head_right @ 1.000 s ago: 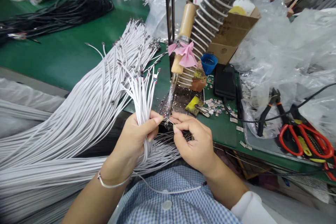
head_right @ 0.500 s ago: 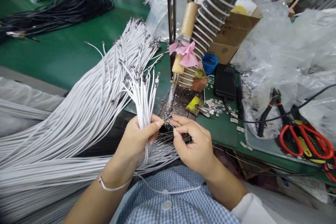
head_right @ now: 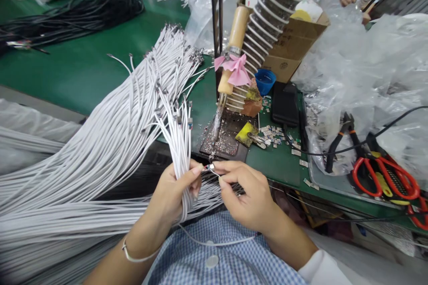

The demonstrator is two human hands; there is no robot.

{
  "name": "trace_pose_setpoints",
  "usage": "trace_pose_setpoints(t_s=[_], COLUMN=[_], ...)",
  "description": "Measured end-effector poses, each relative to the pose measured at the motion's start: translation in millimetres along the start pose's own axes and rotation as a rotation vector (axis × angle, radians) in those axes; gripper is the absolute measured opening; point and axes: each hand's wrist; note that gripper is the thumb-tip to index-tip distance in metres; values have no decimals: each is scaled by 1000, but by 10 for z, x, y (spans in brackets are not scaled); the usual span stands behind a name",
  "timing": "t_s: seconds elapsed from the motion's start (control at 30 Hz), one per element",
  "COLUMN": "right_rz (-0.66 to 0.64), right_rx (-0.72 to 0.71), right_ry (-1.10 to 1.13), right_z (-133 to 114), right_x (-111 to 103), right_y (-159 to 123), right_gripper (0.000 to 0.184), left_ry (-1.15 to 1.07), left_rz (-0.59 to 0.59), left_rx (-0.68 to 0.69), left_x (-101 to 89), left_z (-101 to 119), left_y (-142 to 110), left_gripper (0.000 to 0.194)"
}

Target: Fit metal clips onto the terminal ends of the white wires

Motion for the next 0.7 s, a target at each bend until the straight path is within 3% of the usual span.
trace_pose_setpoints(t_s=[0.13,0.2,0.33,0.5,0.6,0.7], right_rz=[-242,-301,-258,-184,-143,-101], right_rx=[-64,-54,64,234,265,233], right_ry=[23,18,10,96,116,72], right_z=[-63,-74,-44,7,22,28], right_x=[-61,-73,-59,20,97,178], right_y=[-18,-37,-128,-232,-217,-149], right_gripper=[22,18,11,6,5,16], left_ry=[-136,-200,-362,-297,-244,-209], left_rz=[22,22,-36,-26,3,6], left_rx=[-16,-37,-62,-45,-73,-85], left_x=[-63,-92,-153,-194,-188,-176], left_z=[-219,-286,-315,-289,-292,-327], left_y=[-142,-193,-238,-265,-296,-337], left_gripper=[13,17,27,21,24,28])
Point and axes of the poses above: each hand's wrist, its own y-axis towards the middle knuckle, its own x-axis out of the palm, z = x × y, and after that the axes turned 5 degrees about y, right-handed
